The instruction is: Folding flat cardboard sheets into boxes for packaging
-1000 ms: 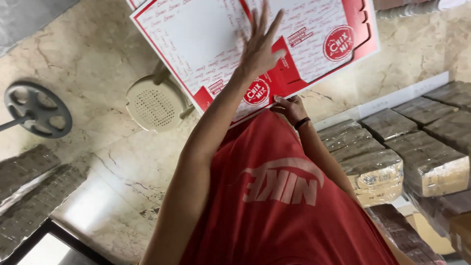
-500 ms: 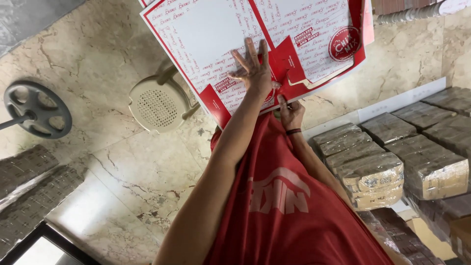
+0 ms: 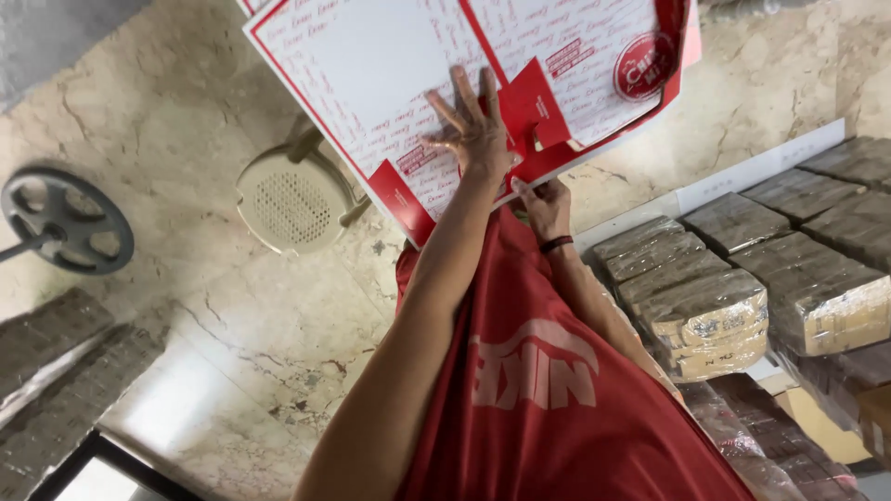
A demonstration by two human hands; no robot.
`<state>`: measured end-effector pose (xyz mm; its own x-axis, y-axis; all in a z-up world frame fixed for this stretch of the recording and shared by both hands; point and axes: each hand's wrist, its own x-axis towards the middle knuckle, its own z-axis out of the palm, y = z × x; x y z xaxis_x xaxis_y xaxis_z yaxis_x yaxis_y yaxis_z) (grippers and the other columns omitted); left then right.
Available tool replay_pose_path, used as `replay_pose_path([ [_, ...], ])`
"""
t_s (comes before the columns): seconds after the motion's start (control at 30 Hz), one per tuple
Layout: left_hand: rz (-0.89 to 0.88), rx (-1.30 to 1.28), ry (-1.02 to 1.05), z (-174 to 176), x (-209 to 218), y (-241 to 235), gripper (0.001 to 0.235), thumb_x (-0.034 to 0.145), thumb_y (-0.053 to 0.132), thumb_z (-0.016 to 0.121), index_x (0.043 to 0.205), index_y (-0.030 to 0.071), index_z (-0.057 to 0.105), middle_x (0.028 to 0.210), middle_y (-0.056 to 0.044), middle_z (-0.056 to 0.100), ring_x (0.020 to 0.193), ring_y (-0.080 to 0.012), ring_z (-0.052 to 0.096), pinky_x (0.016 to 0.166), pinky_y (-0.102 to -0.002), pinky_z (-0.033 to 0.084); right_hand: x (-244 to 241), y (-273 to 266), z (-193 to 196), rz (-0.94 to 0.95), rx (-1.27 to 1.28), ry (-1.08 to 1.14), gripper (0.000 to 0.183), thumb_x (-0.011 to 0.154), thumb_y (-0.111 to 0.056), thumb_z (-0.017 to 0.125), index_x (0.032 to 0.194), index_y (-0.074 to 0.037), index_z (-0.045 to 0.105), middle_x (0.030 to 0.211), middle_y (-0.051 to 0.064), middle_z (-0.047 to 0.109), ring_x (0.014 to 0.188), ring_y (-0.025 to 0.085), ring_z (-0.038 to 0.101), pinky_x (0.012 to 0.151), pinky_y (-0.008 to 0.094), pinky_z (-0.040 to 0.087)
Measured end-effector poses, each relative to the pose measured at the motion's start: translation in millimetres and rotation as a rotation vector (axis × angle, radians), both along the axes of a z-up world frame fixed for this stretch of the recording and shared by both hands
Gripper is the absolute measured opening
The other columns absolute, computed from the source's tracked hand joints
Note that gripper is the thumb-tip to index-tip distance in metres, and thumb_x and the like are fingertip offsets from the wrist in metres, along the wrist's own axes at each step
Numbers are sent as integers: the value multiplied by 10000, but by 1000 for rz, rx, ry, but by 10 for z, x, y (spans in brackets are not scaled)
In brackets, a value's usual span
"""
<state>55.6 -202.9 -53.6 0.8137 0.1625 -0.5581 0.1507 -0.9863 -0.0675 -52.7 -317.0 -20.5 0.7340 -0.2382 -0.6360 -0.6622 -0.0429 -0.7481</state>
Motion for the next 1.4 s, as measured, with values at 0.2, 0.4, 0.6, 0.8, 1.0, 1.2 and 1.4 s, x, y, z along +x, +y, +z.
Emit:
replay_pose_path([
  [0.2,24,-25,-83,-265,67,17,1173,855,-57,609,1633,308,-189,1620,-152,-343,1460,-600,-209,948,-810,461,247,-412,-180,-126,554,225,176,863,-148,801,970,-19,744,918,85,769,814,230,732,792,430,669],
  [0.4,-15,-276,-33,95,259,381,1522,774,753,997,1638,305,-172,1627,-188,-332,1506,-571,-173,1048,-917,138,451,-440,-215,-155,546,305,399,936,-264,699,1289,-81,662,1180,154,763,944,209,747,667,388,620],
  [0.6,14,-218,-30,-218,282,321,1621,706,801,1001,1644,198,-175,1573,-151,-402,1421,-574,-292,963,-952,141,444,-102,184,105,133,-64,458,937,-378,707,1223,-20,714,1252,151,725,1202,222,705,1050,349,593],
  [0.8,107,-296,-21,178,290,289,1103,854,-200,466,1660,219,-161,1633,-77,-336,1448,-522,-283,1021,-925,32,602,-205,479,263,166,-223,433,1024,-286,562,1203,94,667,1310,280,645,1290,366,637,1078,475,558],
  [1.0,26,-237,-75,-116,271,289,1278,827,104,781,1649,199,-192,1605,-127,-380,1414,-577,-299,987,-931,164,407,-304,41,-175,330,160,418,871,-196,779,1237,-9,701,1228,142,740,1100,217,725,943,351,632],
  [1.2,-3,-283,-99,30,-234,913,1328,736,-32,721,1657,369,-146,1605,-34,-392,1430,-514,-331,975,-941,212,104,-327,-446,72,769,463,429,932,-292,701,1295,-66,667,972,255,742,919,316,764,874,405,605],
  [1.4,63,-163,88,371,-446,986,1439,755,201,875,1582,376,-289,1590,-68,-423,1423,-505,-334,1028,-920,146,-273,605,-556,429,566,573,364,915,-321,712,1104,-11,709,960,140,763,826,222,737,715,329,617],
])
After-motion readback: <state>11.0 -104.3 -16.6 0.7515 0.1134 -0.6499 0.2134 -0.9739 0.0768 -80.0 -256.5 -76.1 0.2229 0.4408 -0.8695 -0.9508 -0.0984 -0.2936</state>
